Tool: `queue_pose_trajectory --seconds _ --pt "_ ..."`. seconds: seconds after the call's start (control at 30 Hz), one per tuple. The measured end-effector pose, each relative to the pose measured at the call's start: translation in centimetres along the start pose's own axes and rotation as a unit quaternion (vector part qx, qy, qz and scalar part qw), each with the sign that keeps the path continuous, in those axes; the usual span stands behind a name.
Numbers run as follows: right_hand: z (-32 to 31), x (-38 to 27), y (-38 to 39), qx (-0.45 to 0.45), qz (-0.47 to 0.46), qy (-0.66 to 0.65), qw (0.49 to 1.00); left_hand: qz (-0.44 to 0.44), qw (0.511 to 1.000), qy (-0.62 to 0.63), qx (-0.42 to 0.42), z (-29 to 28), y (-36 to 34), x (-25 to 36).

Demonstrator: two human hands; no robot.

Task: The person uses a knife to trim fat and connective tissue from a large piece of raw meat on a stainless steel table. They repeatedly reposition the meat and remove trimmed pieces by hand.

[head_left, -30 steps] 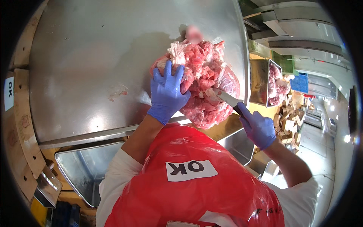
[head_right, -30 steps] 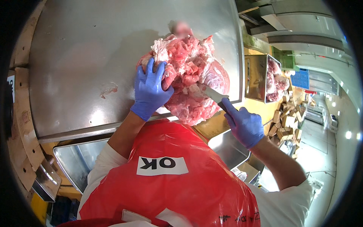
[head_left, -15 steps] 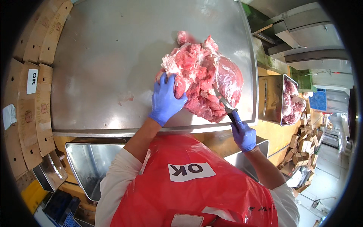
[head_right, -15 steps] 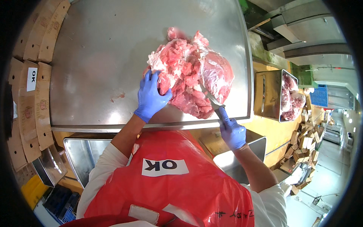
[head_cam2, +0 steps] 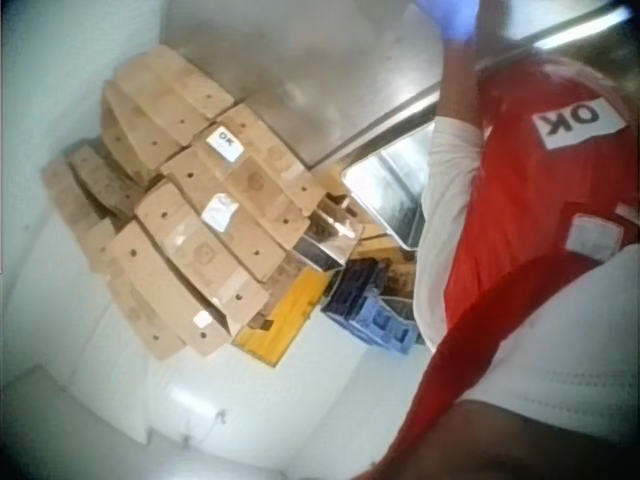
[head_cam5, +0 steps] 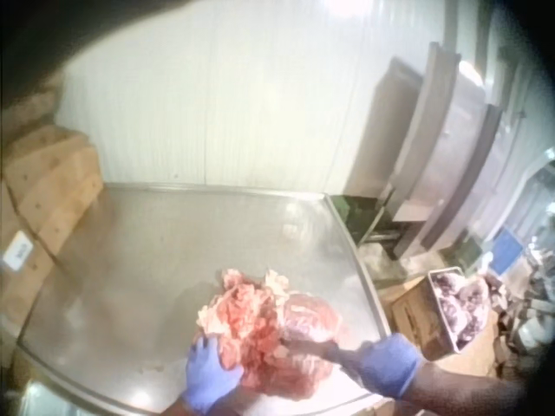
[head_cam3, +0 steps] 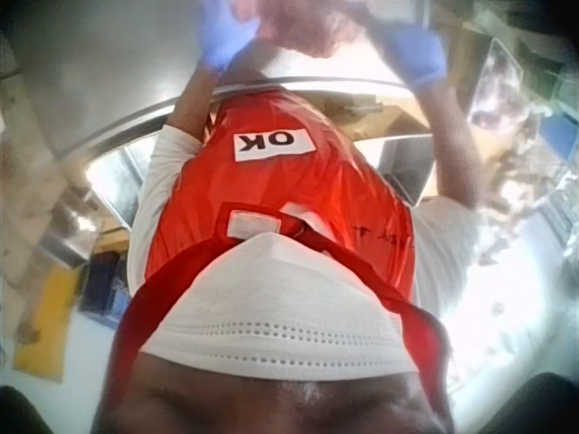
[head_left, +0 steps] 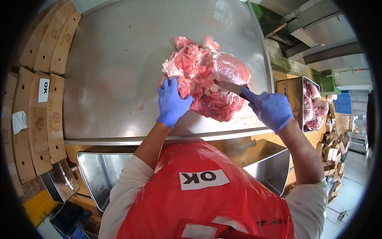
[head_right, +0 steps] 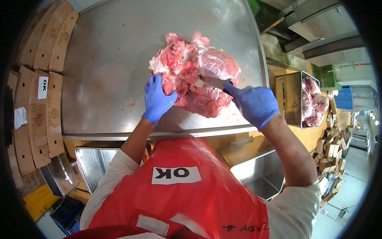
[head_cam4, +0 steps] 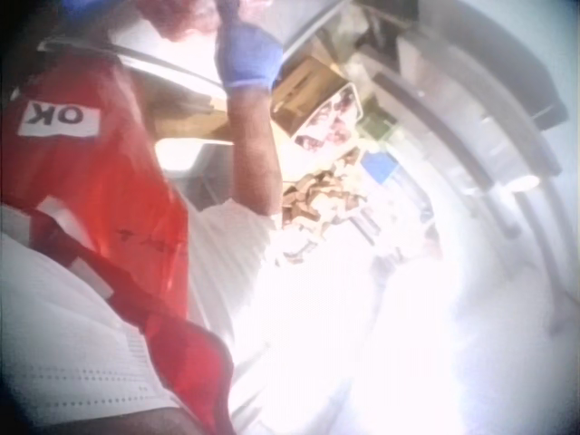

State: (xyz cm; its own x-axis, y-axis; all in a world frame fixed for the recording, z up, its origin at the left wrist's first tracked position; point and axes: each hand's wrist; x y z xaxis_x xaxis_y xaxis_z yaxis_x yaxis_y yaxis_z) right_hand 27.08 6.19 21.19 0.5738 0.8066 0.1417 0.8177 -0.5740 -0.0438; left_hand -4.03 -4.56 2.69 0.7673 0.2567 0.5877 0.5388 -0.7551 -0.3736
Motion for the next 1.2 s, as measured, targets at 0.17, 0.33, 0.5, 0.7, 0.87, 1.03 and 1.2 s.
queue_pose_trajectory --seconds 0.17,0.33,0.5,0.7,0.87,1.03,1.2 --pt "8.0 -0.5 6.5 0.08 0.037 -0.099 0.991 -0.013 0.998 0.034 -0.055 -0.3 -0.9 -0.3" --pt "13.7 -2.3 8.4 0.135 0.105 -0.247 0.954 0.002 0.999 0.032 -0.034 -0.3 -0.2 -1.3" --pt "15.6 -1.3 8.6 0.158 0.121 -0.326 0.924 -0.006 0.993 -0.042 -0.106 -2.3 -0.6 1.4" --pt "13.6 0.4 8.5 0.132 0.098 -0.304 0.938 0.264 0.955 -0.127 0.051 -3.3 -4.5 7.3" --pt "13.5 0.3 8.9 0.135 0.139 -0.326 0.925 0.293 0.956 0.002 -0.028 2.4 -5.5 5.0" --pt "14.5 -0.5 9.4 0.158 0.172 -0.363 0.902 0.298 0.953 0.051 0.01 3.3 -5.4 4.6" --pt "15.0 -0.6 9.8 0.141 0.184 -0.394 0.889 0.293 0.948 0.126 0.022 3.8 -5.5 4.1"
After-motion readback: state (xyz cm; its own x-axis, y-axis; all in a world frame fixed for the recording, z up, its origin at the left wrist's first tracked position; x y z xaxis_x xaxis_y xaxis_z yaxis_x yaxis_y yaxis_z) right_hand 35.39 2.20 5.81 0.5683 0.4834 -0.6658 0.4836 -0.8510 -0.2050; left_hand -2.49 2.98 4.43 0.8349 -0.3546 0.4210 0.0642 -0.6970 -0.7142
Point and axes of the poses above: each hand's wrist, its own y-axis away from the middle knuckle, its own z-axis out of the palm, x = y × z, and after that the axes turned 12 degrees about x, right-handed
